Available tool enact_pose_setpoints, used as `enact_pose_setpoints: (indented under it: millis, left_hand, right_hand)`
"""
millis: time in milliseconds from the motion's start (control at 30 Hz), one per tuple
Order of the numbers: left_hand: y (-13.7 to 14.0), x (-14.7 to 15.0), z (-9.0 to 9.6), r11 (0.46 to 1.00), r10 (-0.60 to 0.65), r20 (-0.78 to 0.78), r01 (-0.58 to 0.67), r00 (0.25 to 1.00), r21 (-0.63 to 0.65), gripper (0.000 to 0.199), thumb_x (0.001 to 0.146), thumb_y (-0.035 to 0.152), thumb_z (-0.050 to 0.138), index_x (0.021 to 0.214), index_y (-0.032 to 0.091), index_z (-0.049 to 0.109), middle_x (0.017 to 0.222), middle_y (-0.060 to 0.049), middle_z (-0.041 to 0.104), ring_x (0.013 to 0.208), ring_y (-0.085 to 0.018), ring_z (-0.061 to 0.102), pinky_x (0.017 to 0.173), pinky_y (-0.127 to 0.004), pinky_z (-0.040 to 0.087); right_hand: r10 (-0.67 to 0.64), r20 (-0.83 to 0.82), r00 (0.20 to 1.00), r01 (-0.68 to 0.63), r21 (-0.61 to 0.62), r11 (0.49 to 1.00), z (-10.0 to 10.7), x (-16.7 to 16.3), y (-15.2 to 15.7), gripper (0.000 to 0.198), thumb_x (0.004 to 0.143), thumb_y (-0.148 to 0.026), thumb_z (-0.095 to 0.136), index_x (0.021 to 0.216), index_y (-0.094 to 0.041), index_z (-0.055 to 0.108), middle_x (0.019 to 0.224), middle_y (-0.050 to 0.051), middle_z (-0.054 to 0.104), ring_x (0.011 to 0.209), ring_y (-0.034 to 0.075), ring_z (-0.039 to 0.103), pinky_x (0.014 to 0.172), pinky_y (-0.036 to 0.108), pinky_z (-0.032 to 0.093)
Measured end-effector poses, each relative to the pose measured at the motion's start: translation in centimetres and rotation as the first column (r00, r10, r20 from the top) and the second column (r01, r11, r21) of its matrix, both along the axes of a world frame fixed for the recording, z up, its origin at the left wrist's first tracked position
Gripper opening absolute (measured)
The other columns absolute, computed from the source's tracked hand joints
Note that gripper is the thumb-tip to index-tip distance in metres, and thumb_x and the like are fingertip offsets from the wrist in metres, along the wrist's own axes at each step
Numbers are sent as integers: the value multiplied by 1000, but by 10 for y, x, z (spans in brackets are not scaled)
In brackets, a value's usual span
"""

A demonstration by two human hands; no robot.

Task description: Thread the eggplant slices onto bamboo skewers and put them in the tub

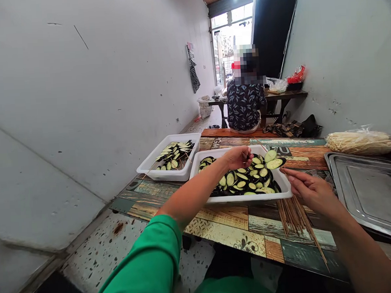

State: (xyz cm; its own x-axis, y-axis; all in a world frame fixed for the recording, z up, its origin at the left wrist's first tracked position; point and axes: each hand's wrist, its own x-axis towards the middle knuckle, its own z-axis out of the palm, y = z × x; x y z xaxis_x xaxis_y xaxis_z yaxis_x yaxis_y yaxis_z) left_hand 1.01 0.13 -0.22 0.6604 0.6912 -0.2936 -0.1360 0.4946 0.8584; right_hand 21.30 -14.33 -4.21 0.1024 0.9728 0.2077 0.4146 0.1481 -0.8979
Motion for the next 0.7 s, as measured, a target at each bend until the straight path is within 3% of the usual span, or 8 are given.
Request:
enact_pose_setpoints:
  millis: [100, 267, 567, 700]
  left_hand:
    - [-13, 10, 0, 994, -70, -48, 74, 996, 86, 24, 72, 27, 66, 63, 16, 47, 50, 6, 39, 41, -4, 36, 40, -17, 26]
    - [-22, 16, -3, 959, -28, -172, 75, 985, 272, 37, 61, 36, 79, 60, 13, 50, 52, 4, 43, 44, -2, 35, 41, -19, 21]
    - [-22, 20, -1, 983, 33, -232, 10, 972, 185, 26, 71, 26, 69, 60, 14, 48, 48, 4, 43, 39, -3, 34, 37, -18, 19]
    - [-25, 23, -1, 990, 46, -259, -10, 965, 140, 27, 74, 28, 66, 59, 15, 48, 46, 4, 42, 37, -2, 31, 36, -17, 17]
  right_hand:
    - [19, 86, 996, -21, 22, 1000, 4, -6, -3, 51, 83, -43, 50, 119, -9, 65, 51, 0, 53, 45, 10, 43, 41, 21, 34]
    - [3, 217, 976, -25, 101, 995, 4, -9, -5, 48, 83, -42, 50, 115, -11, 68, 66, 4, 66, 56, 13, 55, 50, 23, 43]
    - [-56, 336, 940, -4, 176, 984, 5, -14, -9, 40, 85, -36, 49, 113, -15, 69, 93, 7, 75, 72, 18, 68, 62, 25, 50]
    - [-166, 497, 852, 37, 259, 965, 2, -17, -10, 39, 87, -33, 46, 117, -19, 68, 92, 7, 75, 63, 18, 68, 54, 25, 47]
